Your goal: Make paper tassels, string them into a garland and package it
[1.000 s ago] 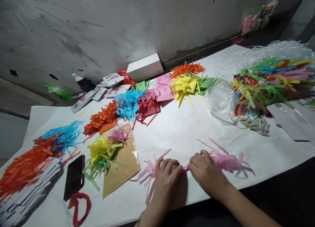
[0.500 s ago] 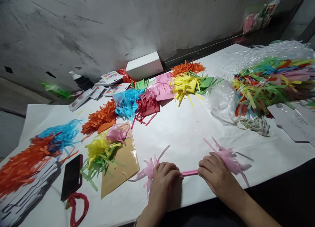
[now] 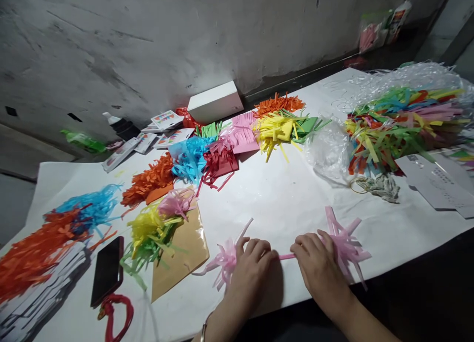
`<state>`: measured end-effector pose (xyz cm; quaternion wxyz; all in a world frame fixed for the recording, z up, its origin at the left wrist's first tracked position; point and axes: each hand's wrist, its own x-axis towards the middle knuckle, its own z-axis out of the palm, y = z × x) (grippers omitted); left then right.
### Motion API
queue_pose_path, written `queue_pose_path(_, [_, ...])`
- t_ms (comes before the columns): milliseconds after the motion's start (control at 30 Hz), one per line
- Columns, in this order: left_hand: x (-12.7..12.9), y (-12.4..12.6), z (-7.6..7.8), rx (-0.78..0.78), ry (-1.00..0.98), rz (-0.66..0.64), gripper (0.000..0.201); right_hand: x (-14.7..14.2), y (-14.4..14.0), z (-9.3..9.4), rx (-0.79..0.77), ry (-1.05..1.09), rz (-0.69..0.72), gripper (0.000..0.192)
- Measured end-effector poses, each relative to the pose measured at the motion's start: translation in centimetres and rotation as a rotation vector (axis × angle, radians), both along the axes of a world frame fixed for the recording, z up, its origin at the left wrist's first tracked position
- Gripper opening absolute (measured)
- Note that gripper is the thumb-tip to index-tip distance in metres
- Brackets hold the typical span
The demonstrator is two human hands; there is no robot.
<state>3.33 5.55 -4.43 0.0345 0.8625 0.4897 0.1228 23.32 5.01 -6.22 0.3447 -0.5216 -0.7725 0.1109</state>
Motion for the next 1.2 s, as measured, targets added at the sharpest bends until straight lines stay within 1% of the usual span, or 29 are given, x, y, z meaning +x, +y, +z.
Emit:
queue_pose_path(67, [-0.2, 0.0, 0.1, 0.045, 0.043, -0.135, 0.009, 0.0, -0.1, -0.2, 0.032, -0.024, 0.107, 0.032])
queue_pose_path(100, [-0.2, 0.2, 0.1, 0.044, 0.062, -0.175, 0.006, 0.0, -0.1, -0.3, 0.047, -0.056, 0.147, 0.031])
queue_pose_path(133, [-0.1, 0.3, 0.1, 0.006, 0.064, -0.191, 0.006, -0.1, 0.0, -0.4, 0.066, -0.099, 0.166, 0.028])
queue_pose_path(167, [0.0, 0.6, 0.1, -0.059, 0.048, -0.183, 0.008, -0.1, 0.1, -0.5, 0.094, -0.141, 0.175, 0.025])
queue_pose_path(233, [0.3, 1.3, 0.2, -0.215, -0.015, -0.128, 0.012, -0.2, 0.5, -0.5, 0.146, -0.205, 0.186, 0.019])
queue_pose_path(300, [0.4, 1.9, 0.6, -0.317, -0.082, -0.057, 0.012, -0.2, 1.0, -0.4, 0.193, -0.225, 0.206, 0.023])
queue_pose_path(367, [0.3, 2.1, 1.3, -0.354, -0.124, -0.022, 0.013, 0.0, 1.3, 0.2, 0.218, -0.216, 0.246, 0.031])
queue_pose_path(400, [0.2, 1.9, 1.7, -0.41, -0.191, -0.006, 0.015, 0.2, 1.4, 0.6, 0.233, -0.204, 0.268, 0.034])
queue_pose_path(433, [0.1, 1.7, 2.2, -0.499, -0.297, 0.017, 0.018, 0.4, 1.3, 1.1, 0.257, -0.185, 0.292, 0.034])
queue_pose_path(500, [-0.1, 1.1, 2.9, -0.761, -0.61, 0.081, 0.022, 0.6, 1.1, 2.5, 0.319, -0.126, 0.342, 0.032])
queue_pose_path(567, [0.1, 0.3, 3.4, -1.031, -0.955, 0.177, 0.026, 0.8, 0.9, 4.1, 0.37, -0.054, 0.379, 0.029])
queue_pose_path(633, [0.6, -0.2, 3.8, -1.189, -1.201, 0.257, 0.032, 0.8, 0.7, 5.5, 0.371, 0.021, 0.389, 0.025])
queue_pose_path(667, [0.9, -0.5, 4.0, -1.227, -1.292, 0.281, 0.034, 0.7, 0.6, 6.1, 0.352, 0.069, 0.381, 0.023])
queue_pose_path(700, [1.2, -0.7, 4.1, -1.24, -1.366, 0.293, 0.035, 0.7, 0.4, 6.6, 0.325, 0.127, 0.371, 0.021])
queue_pose_path(767, [2.0, -1.0, 4.4, -1.199, -1.479, 0.285, 0.036, 0.4, 0.0, 7.1, 0.228, 0.259, 0.35, 0.021])
queue_pose_path(833, [2.7, -1.3, 4.5, -1.087, -1.55, 0.266, 0.035, 0.1, -0.5, 7.0, 0.128, 0.371, 0.334, 0.019])
queue_pose_path(900, [3.2, -1.5, 4.5, -0.936, -1.551, 0.251, 0.032, -0.1, -1.0, 6.6, 0.11, 0.422, 0.286, 0.019])
queue_pose_path(967, [3.5, -1.4, 4.3, -0.837, -1.488, 0.221, 0.031, -0.1, -1.2, 6.1, 0.169, 0.43, 0.224, 0.025])
queue_pose_path(1033, [3.4, -1.1, 4.2, -0.796, -1.384, 0.159, 0.034, 0.3, -1.1, 5.7, 0.232, 0.406, 0.182, 0.032])
queue_pose_path(1100, [3.3, -0.5, 4.3, -0.712, -1.252, 0.089, 0.032, 0.9, -0.9, 5.4, 0.285, 0.352, 0.189, 0.038])
queue_pose_path(1167, [3.4, 0.2, 4.5, -0.573, -1.115, 0.017, 0.028, 1.7, -0.7, 5.3, 0.326, 0.289, 0.195, 0.043])
queue_pose_path(1200, [3.5, 0.6, 4.7, -0.505, -1.058, -0.019, 0.026, 2.0, -0.6, 5.3, 0.321, 0.274, 0.193, 0.044])
